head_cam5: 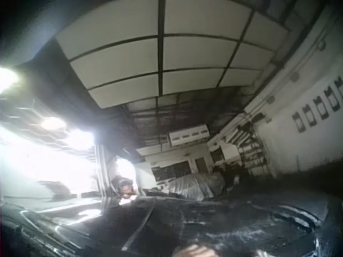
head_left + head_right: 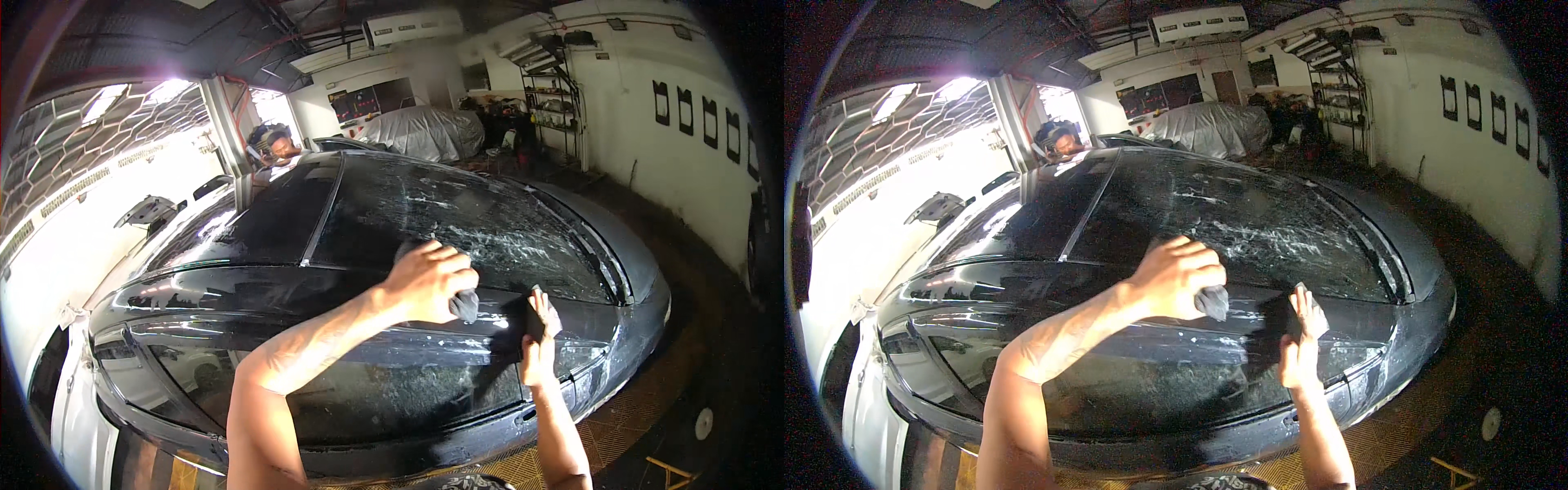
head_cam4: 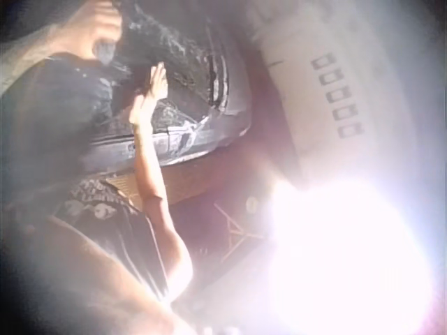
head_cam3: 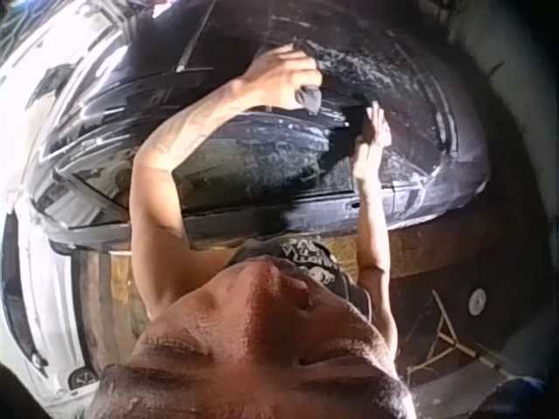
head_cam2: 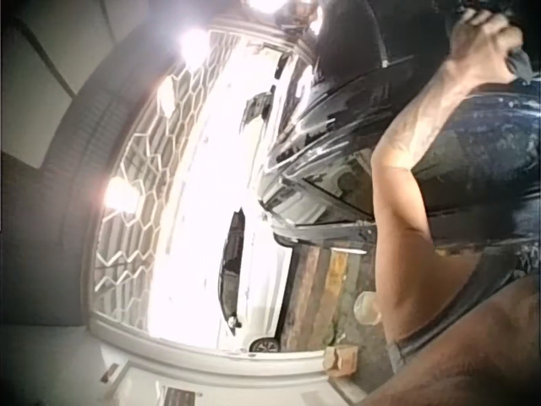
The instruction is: The person sands the roof and pillar of a car using sandpaper while holding a cloth, dips the sandpaper into a bucket of water, and resumes sanding the car.
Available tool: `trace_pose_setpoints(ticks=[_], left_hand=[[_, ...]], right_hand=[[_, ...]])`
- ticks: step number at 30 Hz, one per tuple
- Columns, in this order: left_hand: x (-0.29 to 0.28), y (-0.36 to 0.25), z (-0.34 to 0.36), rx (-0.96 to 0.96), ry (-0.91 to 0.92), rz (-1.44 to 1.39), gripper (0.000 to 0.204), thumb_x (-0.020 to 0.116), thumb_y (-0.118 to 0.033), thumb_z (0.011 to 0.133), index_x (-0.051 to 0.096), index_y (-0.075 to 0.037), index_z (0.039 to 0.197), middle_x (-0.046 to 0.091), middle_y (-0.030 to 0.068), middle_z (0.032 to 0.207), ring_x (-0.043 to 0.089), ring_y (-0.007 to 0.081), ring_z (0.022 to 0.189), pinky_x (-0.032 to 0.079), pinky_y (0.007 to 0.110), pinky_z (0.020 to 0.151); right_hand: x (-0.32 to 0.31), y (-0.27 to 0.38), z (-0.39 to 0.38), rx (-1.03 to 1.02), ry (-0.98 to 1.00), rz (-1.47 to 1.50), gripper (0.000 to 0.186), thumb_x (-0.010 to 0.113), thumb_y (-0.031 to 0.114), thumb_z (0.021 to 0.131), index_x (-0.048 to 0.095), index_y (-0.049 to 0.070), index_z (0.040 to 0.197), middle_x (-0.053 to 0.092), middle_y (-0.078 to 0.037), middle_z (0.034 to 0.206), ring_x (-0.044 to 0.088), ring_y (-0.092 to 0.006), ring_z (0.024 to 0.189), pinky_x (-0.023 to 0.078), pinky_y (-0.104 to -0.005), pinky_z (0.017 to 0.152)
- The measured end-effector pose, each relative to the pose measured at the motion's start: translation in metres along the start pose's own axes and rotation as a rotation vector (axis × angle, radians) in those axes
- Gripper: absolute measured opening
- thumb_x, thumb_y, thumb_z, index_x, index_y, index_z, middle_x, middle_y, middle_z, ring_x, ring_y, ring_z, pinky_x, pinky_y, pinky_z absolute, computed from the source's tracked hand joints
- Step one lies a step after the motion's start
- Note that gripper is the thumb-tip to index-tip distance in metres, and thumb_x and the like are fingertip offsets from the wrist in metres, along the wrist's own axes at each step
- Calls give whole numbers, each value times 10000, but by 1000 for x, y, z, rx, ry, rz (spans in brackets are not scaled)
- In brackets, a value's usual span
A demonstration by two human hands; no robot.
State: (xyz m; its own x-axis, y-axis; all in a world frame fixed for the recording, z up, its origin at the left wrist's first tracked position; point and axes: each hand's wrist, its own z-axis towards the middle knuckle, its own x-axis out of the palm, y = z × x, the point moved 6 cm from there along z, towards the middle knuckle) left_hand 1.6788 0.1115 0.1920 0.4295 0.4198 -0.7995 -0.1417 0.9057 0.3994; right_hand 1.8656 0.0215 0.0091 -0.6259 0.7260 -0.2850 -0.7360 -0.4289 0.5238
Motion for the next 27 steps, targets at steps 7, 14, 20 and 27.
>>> trace_pose_setpoints(ticks=[7, 14, 20, 27], left_hand=[[51, -25, 52, -116, 281, -98, 377, 810, -258, 700, 698, -94, 1021, 706, 99, 1078, 665, 280, 1111, 484, 433, 1031], [21, 1, 42, -269, 139, -103, 283, 794, -282, 683, 697, -132, 902, 715, 65, 908, 722, 282, 891, 612, 433, 778], [-83, 126, -84, -574, 27, 169, 263, 825, -292, 686, 697, -133, 853, 694, 69, 849, 717, 320, 828, 571, 438, 720], [-81, 124, -78, -602, 51, 134, 273, 828, -205, 662, 673, -90, 855, 680, 92, 835, 695, 345, 815, 541, 450, 713]], right_hand=[[-37, -98, -38, 210, -341, 569, 662, 456, 471, 1038, 447, -25, 1477, 460, -189, 1533, 414, -318, 1447, 308, -455, 1202], [-5, 4, -3, -21, 21, 16, 646, 414, 301, 925, 512, -53, 1458, 406, -242, 1601, 313, -404, 1519, 167, -521, 1242], [3, 17, 27, -31, 40, 301, 689, 478, 128, 782, 519, -13, 1455, 474, -267, 1531, 377, -412, 1477, 261, -510, 1230], [-42, -34, 20, 5, 183, 220, 658, 489, 198, 778, 553, -34, 1391, 503, -258, 1497, 435, -444, 1421, 272, -523, 1224]])
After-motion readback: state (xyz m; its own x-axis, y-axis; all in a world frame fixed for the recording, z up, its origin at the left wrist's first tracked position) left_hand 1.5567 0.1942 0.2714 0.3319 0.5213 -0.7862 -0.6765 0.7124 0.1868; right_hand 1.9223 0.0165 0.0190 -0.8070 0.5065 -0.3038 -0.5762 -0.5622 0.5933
